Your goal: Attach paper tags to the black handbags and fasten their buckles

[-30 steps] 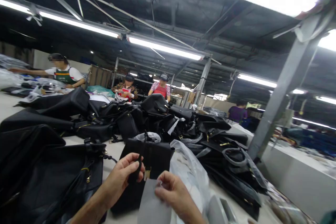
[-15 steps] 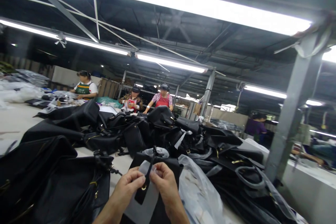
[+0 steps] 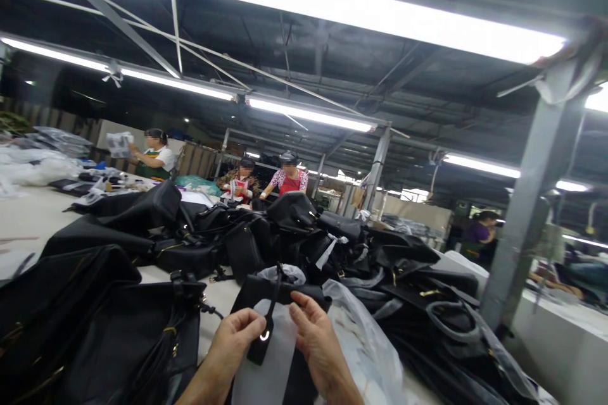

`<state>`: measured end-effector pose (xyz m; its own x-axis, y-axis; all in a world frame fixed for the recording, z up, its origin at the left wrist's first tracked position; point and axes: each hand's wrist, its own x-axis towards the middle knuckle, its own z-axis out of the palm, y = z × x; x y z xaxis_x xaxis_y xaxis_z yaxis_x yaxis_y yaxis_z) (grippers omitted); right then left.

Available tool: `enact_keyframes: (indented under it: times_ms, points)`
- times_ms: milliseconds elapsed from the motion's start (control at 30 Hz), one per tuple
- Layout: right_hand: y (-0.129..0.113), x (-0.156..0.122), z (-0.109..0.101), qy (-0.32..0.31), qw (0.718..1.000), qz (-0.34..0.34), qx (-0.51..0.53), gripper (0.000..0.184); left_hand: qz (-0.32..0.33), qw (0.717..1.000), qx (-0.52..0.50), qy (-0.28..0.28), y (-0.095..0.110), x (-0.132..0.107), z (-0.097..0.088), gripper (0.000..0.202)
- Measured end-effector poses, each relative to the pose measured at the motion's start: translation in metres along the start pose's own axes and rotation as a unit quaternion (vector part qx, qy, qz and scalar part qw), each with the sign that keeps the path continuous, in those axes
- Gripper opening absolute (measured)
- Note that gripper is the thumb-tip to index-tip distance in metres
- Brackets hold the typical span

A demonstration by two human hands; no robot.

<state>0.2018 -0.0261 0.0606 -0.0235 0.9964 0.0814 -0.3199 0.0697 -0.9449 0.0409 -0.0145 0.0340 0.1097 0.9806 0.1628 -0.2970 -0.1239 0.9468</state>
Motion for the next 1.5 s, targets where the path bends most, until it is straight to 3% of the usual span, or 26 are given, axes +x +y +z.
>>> enact_keyframes:
  times_ms: [133, 267, 433, 733, 933, 967, 1133, 1500]
  points:
    - [0.012, -0.009, -0.001, -0.051, 0.997, 0.063, -0.014, 0.043, 0.006, 1.0, 0.0, -0.01, -0.004, 0.003, 0.001, 0.031]
    - [0.019, -0.003, 0.004, -0.026, 0.999, 0.019, 0.009, 0.034, 0.01, 1.0, -0.002, -0.015, -0.009, 0.006, 0.001, 0.032]
    - [0.015, 0.007, 0.014, -0.011, 0.999, -0.025, 0.041, 0.037, 0.015, 1.0, 0.025, 0.011, -0.01, 0.008, 0.003, 0.028]
    - [0.014, 0.011, 0.016, -0.009, 0.999, -0.041, 0.016, 0.042, 0.057, 0.997, 0.026, 0.04, -0.005, 0.002, 0.007, 0.014]
    - [0.012, 0.01, 0.018, -0.008, 0.998, -0.066, -0.02, 0.044, 0.067, 0.995, -0.023, 0.066, -0.018, 0.007, 0.011, 0.073]
    - [0.013, 0.011, 0.019, -0.003, 0.998, -0.064, -0.015, 0.044, 0.059, 0.996, -0.041, 0.055, -0.018, 0.008, 0.011, 0.073]
    - [0.016, 0.015, 0.02, 0.015, 0.998, -0.055, -0.005, 0.045, 0.027, 0.997, -0.068, -0.035, -0.012, 0.01, 0.011, 0.031]
    - [0.013, 0.016, 0.02, 0.02, 0.996, -0.057, -0.069, 0.043, 0.035, 0.995, -0.075, -0.057, -0.018, 0.008, 0.007, 0.038]
